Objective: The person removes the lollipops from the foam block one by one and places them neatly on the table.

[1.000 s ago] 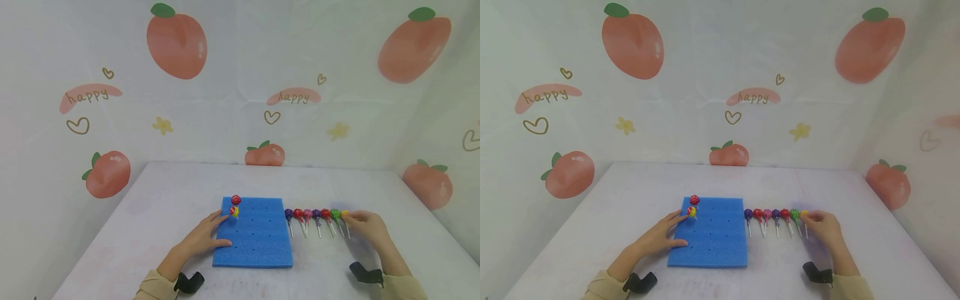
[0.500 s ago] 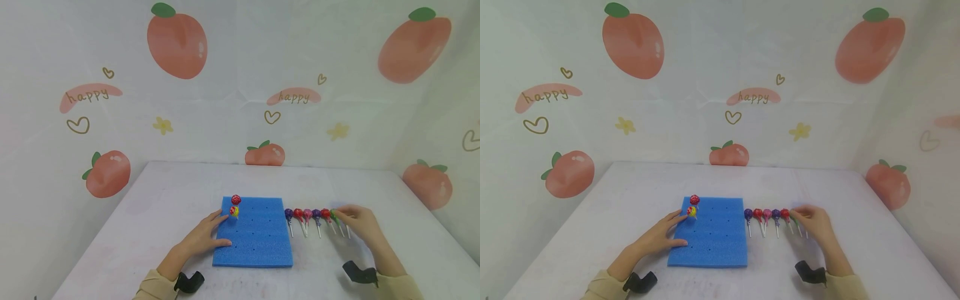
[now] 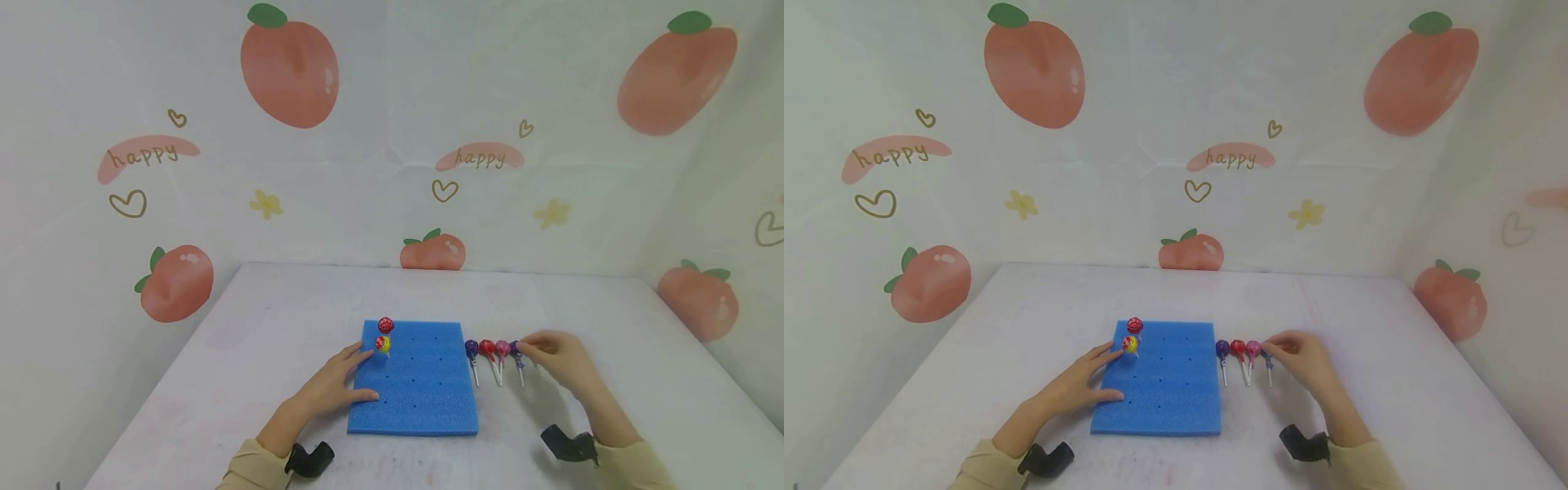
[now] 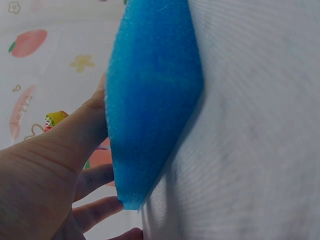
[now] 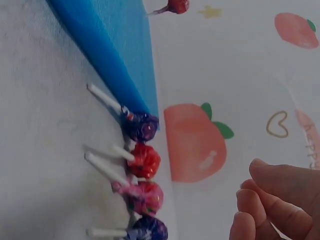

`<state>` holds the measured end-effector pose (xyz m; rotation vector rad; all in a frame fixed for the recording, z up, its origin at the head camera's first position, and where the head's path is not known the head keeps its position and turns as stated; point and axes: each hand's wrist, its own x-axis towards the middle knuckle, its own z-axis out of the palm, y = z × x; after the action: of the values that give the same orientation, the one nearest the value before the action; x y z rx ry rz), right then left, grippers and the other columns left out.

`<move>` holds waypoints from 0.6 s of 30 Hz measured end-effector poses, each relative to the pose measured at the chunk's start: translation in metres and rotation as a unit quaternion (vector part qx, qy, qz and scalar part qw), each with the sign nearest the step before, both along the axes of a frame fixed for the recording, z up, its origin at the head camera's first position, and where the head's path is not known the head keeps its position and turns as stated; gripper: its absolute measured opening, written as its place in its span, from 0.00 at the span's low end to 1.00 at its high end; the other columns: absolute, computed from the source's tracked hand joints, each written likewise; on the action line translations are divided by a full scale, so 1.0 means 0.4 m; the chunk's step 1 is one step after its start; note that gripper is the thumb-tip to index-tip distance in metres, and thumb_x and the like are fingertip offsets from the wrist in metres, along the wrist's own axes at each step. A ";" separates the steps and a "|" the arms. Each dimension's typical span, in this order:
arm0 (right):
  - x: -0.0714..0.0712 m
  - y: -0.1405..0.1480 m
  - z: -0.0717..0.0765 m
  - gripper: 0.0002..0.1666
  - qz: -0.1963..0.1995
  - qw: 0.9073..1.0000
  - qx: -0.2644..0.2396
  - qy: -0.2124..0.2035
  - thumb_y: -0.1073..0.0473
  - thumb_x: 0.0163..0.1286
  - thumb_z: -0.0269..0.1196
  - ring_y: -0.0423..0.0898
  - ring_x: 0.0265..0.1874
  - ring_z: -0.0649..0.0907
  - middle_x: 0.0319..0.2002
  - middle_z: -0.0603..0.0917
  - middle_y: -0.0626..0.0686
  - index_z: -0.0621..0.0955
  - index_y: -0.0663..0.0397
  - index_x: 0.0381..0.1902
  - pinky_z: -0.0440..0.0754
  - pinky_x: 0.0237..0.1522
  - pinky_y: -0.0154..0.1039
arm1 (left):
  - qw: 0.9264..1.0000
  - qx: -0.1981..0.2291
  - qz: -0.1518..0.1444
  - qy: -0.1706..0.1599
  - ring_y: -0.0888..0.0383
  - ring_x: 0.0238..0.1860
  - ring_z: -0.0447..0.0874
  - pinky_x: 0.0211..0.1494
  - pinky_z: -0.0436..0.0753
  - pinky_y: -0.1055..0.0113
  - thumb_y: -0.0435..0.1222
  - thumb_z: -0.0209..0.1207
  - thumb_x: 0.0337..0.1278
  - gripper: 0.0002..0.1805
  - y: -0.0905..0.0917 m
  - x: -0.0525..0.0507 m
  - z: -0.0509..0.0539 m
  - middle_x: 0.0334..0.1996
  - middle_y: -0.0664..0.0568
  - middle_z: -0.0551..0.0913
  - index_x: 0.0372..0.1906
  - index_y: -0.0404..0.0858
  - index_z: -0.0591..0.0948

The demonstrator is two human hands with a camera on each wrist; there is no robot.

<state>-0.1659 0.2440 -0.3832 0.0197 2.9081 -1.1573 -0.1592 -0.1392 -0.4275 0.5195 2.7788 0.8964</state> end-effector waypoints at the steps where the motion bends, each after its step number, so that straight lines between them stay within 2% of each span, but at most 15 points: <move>1: -0.001 -0.006 -0.001 0.18 0.002 1.000 0.000 -0.001 0.49 0.64 0.62 0.46 0.37 0.81 0.41 0.85 0.57 0.83 0.58 0.43 0.82 0.40 0.43 | 1.000 0.000 0.000 0.000 0.38 0.71 0.56 0.67 0.63 0.38 0.54 0.65 0.46 0.43 0.000 0.000 0.000 0.71 0.40 0.58 0.67 0.42 0.66; 5: -0.008 -0.037 -0.004 0.17 0.017 1.000 -0.007 -0.008 0.50 0.63 0.63 0.44 0.36 0.80 0.39 0.85 0.54 0.83 0.56 0.42 0.81 0.37 0.37 | 1.000 -0.001 -0.001 0.001 0.38 0.70 0.56 0.66 0.64 0.38 0.55 0.65 0.45 0.43 0.000 0.001 0.001 0.71 0.40 0.59 0.67 0.42 0.66; 8: -0.014 -0.065 -0.007 0.16 0.037 0.999 -0.031 -0.007 0.50 0.63 0.63 0.43 0.33 0.79 0.36 0.85 0.54 0.84 0.56 0.41 0.79 0.34 0.33 | 1.000 -0.001 -0.002 0.001 0.37 0.70 0.57 0.66 0.64 0.38 0.55 0.65 0.45 0.43 0.001 0.003 0.003 0.71 0.40 0.59 0.67 0.41 0.66; 18: -0.028 -0.172 -0.025 0.13 0.116 0.990 -0.085 0.007 0.54 0.62 0.64 0.41 0.30 0.78 0.33 0.84 0.53 0.83 0.58 0.39 0.79 0.31 0.28 | 1.000 -0.001 -0.001 0.001 0.37 0.70 0.57 0.66 0.64 0.38 0.55 0.65 0.45 0.43 0.001 -0.001 -0.001 0.71 0.40 0.59 0.67 0.41 0.67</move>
<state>-0.1772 0.1753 -0.3933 -0.3189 2.7190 -1.3580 -0.1597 -0.1390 -0.4280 0.5237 2.7808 0.8923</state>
